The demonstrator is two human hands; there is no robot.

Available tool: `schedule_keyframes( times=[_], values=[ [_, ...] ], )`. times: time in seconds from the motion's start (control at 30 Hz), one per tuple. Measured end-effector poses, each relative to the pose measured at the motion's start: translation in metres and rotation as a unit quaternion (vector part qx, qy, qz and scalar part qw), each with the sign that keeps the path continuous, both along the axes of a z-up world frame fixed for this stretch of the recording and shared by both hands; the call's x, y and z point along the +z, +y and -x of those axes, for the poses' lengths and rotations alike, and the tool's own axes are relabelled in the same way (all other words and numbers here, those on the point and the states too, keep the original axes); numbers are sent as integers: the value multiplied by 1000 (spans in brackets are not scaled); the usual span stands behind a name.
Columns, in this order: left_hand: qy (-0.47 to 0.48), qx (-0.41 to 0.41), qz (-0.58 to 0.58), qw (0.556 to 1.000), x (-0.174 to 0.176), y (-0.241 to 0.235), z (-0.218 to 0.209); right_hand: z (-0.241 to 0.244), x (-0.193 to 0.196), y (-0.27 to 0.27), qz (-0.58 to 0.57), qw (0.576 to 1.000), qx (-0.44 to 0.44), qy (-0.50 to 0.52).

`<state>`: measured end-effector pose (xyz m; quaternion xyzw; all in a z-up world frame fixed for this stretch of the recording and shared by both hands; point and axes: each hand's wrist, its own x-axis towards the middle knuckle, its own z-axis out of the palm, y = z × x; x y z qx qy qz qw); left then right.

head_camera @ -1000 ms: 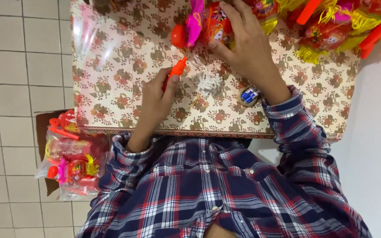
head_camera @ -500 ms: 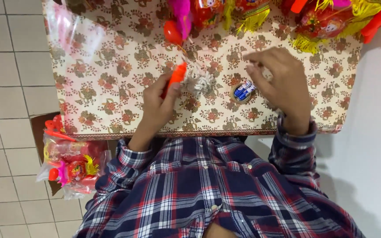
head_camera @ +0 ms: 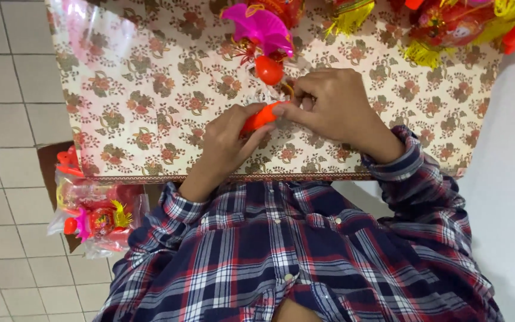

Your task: Assembling decorative plastic toys by inserting batteries, attaching handles, and cleaning them with a cloth.

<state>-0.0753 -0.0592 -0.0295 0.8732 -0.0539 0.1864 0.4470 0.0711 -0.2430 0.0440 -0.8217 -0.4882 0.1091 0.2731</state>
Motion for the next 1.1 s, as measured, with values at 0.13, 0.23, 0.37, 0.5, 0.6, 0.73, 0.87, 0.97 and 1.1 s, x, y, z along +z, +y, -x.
schedule_keyframes(
  times=[0.13, 0.23, 0.37, 0.5, 0.6, 0.73, 0.87, 0.97, 1.1],
  values=[
    [-9, 26, 41, 999, -7, -8, -3, 0, -26, -1, -56, 997, -6, 58],
    [-20, 19, 38, 999, -25, -12, -2, 4, -35, -1, -102, 988, -22, 112],
    [-33, 18, 10, 999, -26, -16, 2, 12, -26, -2, -170, 974, -37, 142],
    [-40, 17, -2, 999, -53, -19, 6, 15, -19, 0, -172, 976, -27, 133],
    [-47, 13, -15, 999, -39, -16, 7, 14, -38, -3, -204, 967, -45, 144],
    [-65, 5, -9, 998, -29, -16, 1, 19, -39, 0, -240, 959, -71, 137],
    [7, -40, 0, 999, 8, -4, -9, 23, -50, 3, -250, 951, -119, 141],
    [40, -103, -35, 993, 34, 6, -23, 21, -56, -1, -260, 944, -147, 140],
    [76, -164, 59, 982, 33, 10, -38, 17, -43, 1, -265, 941, -133, 161]
  ],
)
